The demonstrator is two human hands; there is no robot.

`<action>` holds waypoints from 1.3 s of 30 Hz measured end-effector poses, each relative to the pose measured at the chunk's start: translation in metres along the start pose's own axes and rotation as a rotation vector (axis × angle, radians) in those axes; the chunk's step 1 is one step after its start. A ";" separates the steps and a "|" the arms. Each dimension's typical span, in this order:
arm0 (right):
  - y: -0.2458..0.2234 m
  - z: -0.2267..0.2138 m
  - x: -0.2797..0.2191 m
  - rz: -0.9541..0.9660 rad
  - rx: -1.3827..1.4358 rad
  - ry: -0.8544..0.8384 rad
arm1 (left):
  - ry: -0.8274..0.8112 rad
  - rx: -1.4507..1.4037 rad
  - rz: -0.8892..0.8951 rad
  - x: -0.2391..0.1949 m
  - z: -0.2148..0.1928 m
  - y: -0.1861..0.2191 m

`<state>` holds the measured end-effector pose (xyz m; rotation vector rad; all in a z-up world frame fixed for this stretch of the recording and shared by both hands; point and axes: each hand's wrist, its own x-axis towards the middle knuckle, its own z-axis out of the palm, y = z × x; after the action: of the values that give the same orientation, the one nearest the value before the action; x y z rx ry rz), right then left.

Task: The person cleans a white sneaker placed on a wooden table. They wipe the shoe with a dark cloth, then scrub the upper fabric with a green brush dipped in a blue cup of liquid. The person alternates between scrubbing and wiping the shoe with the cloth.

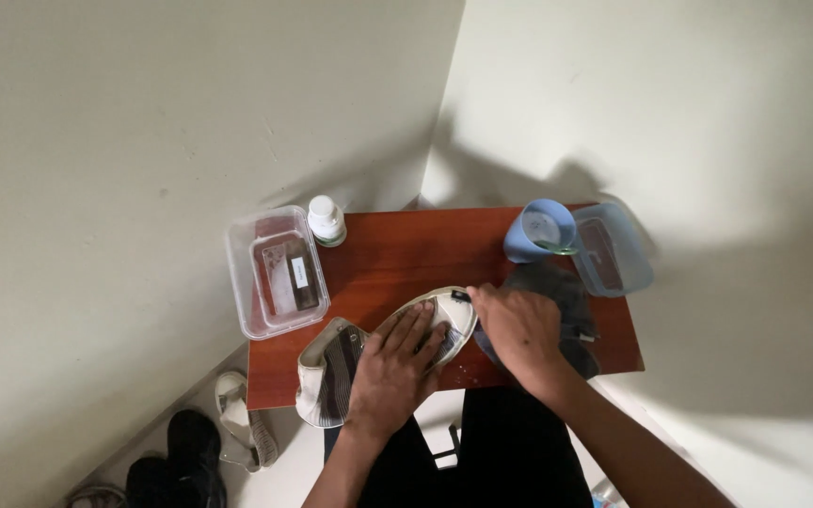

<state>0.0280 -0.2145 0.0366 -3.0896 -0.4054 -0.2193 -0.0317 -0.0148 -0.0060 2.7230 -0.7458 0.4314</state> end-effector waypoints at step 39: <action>0.020 0.034 -0.008 -0.038 -0.067 0.438 | -0.020 -0.048 -0.002 0.002 -0.006 0.000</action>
<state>0.0306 -0.2350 0.0021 -2.9709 -0.4419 -0.9032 -0.0315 -0.0132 0.0005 2.6868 -0.7492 0.3818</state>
